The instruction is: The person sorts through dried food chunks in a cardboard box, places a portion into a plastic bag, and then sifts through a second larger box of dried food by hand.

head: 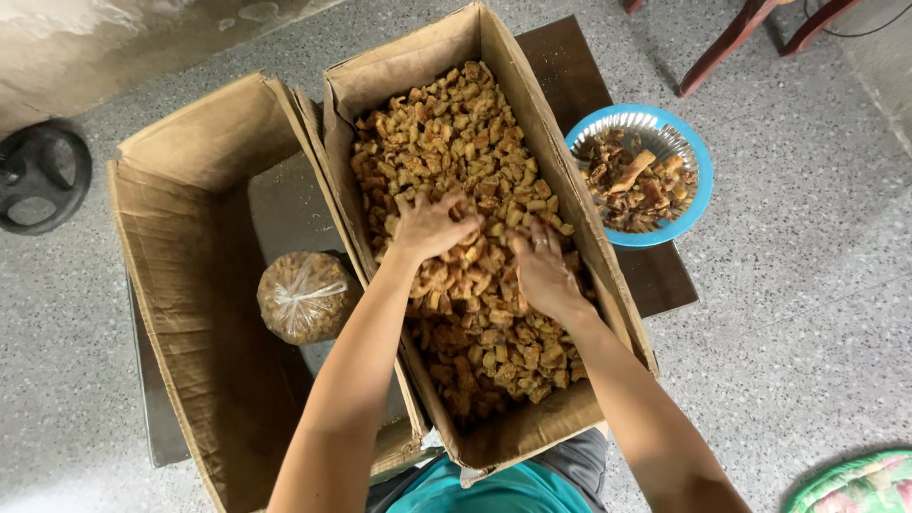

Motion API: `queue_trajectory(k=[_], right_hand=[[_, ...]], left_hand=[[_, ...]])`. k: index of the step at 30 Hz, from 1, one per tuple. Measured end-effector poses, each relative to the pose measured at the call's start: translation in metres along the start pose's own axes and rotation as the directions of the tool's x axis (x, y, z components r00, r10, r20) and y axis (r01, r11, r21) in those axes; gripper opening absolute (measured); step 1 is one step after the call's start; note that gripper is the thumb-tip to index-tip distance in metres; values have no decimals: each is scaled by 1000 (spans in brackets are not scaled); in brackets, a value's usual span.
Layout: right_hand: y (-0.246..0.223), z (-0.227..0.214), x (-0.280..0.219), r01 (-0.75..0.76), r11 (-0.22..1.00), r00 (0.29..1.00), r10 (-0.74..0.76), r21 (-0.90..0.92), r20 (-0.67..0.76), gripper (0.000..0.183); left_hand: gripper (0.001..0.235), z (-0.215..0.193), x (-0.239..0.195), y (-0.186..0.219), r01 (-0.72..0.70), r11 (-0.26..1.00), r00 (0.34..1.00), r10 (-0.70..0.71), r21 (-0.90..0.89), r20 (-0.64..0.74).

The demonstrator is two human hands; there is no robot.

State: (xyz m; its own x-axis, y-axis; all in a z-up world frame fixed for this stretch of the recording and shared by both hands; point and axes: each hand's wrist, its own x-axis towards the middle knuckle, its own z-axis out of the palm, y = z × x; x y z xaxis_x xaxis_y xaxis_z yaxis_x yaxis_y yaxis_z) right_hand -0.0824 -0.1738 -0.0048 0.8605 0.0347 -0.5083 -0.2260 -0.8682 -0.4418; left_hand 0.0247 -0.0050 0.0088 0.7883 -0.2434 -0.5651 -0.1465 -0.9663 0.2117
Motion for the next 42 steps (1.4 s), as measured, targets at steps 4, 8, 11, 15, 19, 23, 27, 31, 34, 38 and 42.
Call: queue_trajectory(k=[4, 8, 11, 15, 19, 23, 27, 31, 34, 38, 42], right_hand=[[4, 1, -26, 101, 974, 995, -104, 205, 3, 65], [8, 3, -46, 24, 935, 995, -56, 354, 80, 50], [21, 14, -45, 76, 917, 997, -72, 391, -26, 39], [45, 30, -30, 215, 915, 963, -142, 342, -227, 33], [50, 36, -23, 248, 869, 957, -151, 428, -248, 37], [50, 27, -19, 201, 759, 977, -108, 619, -185, 38], [50, 16, -14, 104, 513, 994, -87, 852, -69, 39], [42, 9, -19, 122, 426, 992, -84, 896, -96, 38], [23, 4, -28, 212, 785, 970, -97, 582, -222, 43], [-20, 10, -53, 267, 956, 929, -222, 121, -296, 41], [-50, 54, -61, 626, 401, 666, -720, -669, 193, 40]], left_hand=[[63, 10, -15, 1, 84, 955, 995, -67, -283, 70], [62, 4, -12, -10, 60, 726, 998, -62, -685, 21], [55, -18, -9, -19, 4, 462, 994, 92, -887, 53], [69, -43, -21, -39, -22, 146, 905, 423, -989, 43], [87, -41, -19, -42, 114, -24, 868, 488, -993, 88], [87, -34, -17, -45, 139, -141, 826, 563, -980, 36], [58, -32, -16, -49, 33, -69, 817, 576, -997, -13], [49, -29, -10, -48, 122, -118, 867, 496, -985, 48], [52, -28, -6, -46, 76, -77, 883, 469, -994, 31], [54, -34, -9, -37, 54, 56, 941, 332, -997, 69], [51, -36, 8, -31, -70, 394, 997, 55, -917, -52]])
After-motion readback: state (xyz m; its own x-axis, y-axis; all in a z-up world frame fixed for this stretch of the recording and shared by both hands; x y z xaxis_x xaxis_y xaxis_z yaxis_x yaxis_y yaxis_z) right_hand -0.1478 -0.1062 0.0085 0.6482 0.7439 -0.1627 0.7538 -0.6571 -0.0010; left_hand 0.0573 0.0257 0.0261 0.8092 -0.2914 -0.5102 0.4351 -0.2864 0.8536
